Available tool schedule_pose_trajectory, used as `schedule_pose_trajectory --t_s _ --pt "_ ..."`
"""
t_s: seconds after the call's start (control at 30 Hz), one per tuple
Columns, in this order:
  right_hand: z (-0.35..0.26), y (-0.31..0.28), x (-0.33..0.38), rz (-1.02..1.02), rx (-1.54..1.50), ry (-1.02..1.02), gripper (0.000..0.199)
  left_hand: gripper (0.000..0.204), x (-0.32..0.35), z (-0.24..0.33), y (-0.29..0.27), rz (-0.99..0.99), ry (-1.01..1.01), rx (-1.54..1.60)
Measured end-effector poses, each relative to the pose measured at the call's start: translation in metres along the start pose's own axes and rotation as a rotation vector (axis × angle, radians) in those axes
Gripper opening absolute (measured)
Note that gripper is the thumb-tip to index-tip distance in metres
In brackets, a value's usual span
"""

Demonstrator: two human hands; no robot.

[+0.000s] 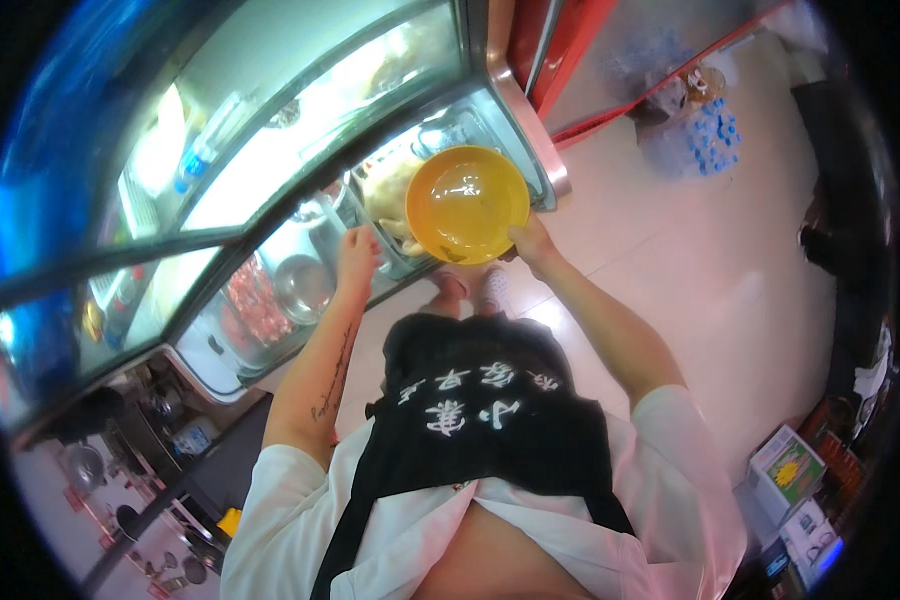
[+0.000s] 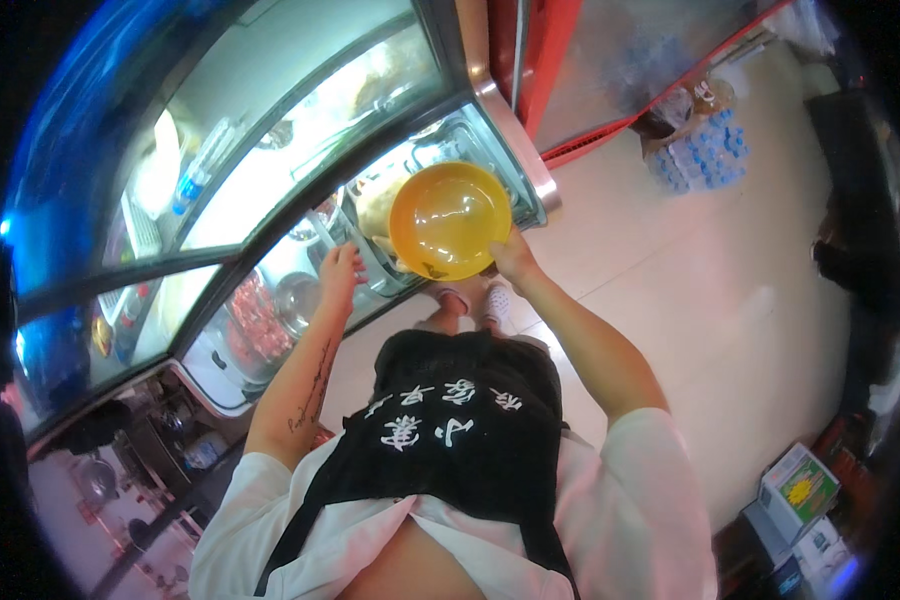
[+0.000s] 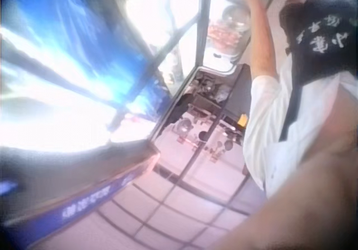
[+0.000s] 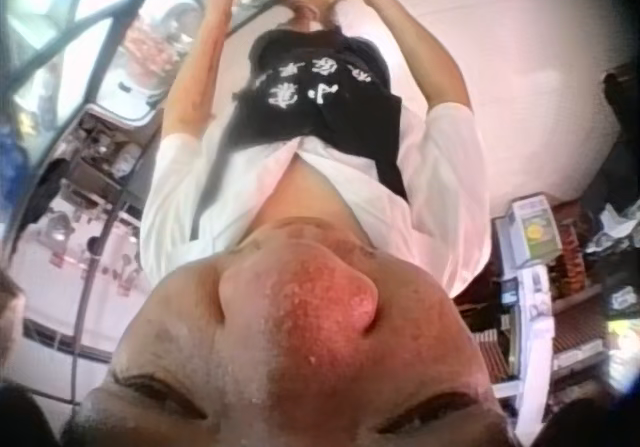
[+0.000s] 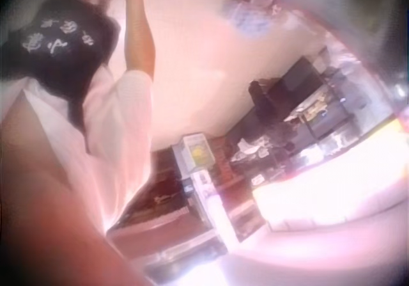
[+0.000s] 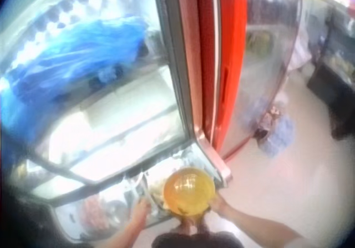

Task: The person retrieves sliced meat from a refrigerated display and places it in a bowl. They then scoop a red sauce into a small bowl and set it aside. The person transfers yellow sheets into a basket, chops green onions and a white root vegetable on a cutting board, and places the chopped items into a bowl.

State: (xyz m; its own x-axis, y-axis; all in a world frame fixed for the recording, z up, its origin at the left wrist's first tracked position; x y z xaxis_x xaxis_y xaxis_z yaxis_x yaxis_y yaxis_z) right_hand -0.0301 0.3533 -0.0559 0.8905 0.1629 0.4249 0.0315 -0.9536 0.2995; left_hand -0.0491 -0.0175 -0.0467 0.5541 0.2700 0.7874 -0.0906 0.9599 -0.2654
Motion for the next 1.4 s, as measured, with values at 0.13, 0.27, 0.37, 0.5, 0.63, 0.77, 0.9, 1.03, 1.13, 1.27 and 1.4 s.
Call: schedule_pose_trajectory --t_s 0.13,0.27,0.37,0.5,0.63,0.77,0.9,1.03,1.13,1.27,1.4 --pt "0.035 0.002 -0.057 0.152 -0.018 -0.057 0.044 0.045 -0.012 0.013 -0.053 0.339 0.119 -0.263" --pt "0.065 0.003 -0.120 0.275 -0.075 -0.122 0.043 0.047 -0.047 0.020 -0.065 0.428 0.208 -0.558" --pt "0.067 0.001 -0.182 0.319 0.116 -0.263 0.042 0.046 -0.062 0.022 -0.054 0.527 0.276 -0.773" --pt "0.075 0.007 -0.248 0.248 -0.013 -0.233 0.044 0.037 -0.061 0.029 -0.032 0.471 0.362 -0.782" --pt "0.068 0.013 -0.322 0.303 0.060 -0.198 0.042 0.039 -0.053 0.036 -0.009 0.372 0.399 -0.711" --pt "0.050 0.024 -0.362 0.246 -0.049 -0.178 0.042 0.042 -0.047 0.042 0.003 0.389 0.418 -0.796" --pt "0.038 0.044 -0.382 0.139 -0.127 -0.123 0.043 0.040 -0.039 0.040 -0.001 0.420 0.388 -0.659" --pt "0.034 0.054 -0.397 0.126 -0.171 -0.113 0.043 0.036 -0.035 0.017 -0.009 0.361 0.165 -0.312" --pt "0.032 0.060 -0.408 0.122 -0.191 -0.101 0.044 0.031 -0.034 0.006 -0.011 0.296 0.072 -0.016" --pt "0.029 0.060 -0.406 0.142 -0.208 -0.087 0.044 0.022 -0.034 -0.003 -0.013 0.231 -0.024 0.294" --pt "0.050 0.037 -0.371 0.278 -0.156 -0.020 0.044 0.017 -0.034 -0.004 -0.014 0.211 -0.042 0.439"
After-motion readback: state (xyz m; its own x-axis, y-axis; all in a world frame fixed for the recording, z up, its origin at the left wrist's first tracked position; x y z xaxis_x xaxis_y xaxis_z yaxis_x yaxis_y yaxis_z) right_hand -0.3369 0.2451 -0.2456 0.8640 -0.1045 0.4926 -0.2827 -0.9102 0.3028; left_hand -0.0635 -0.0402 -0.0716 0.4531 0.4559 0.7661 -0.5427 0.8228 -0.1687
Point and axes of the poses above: each hand's wrist, its own x-axis away from the middle knuckle, its own y-axis out of the palm, z = x × y, the point moved 7 cm from there along -x, towards the middle knuckle, and after that the axes turned 11 degrees about -y, right-handed, at the moved point
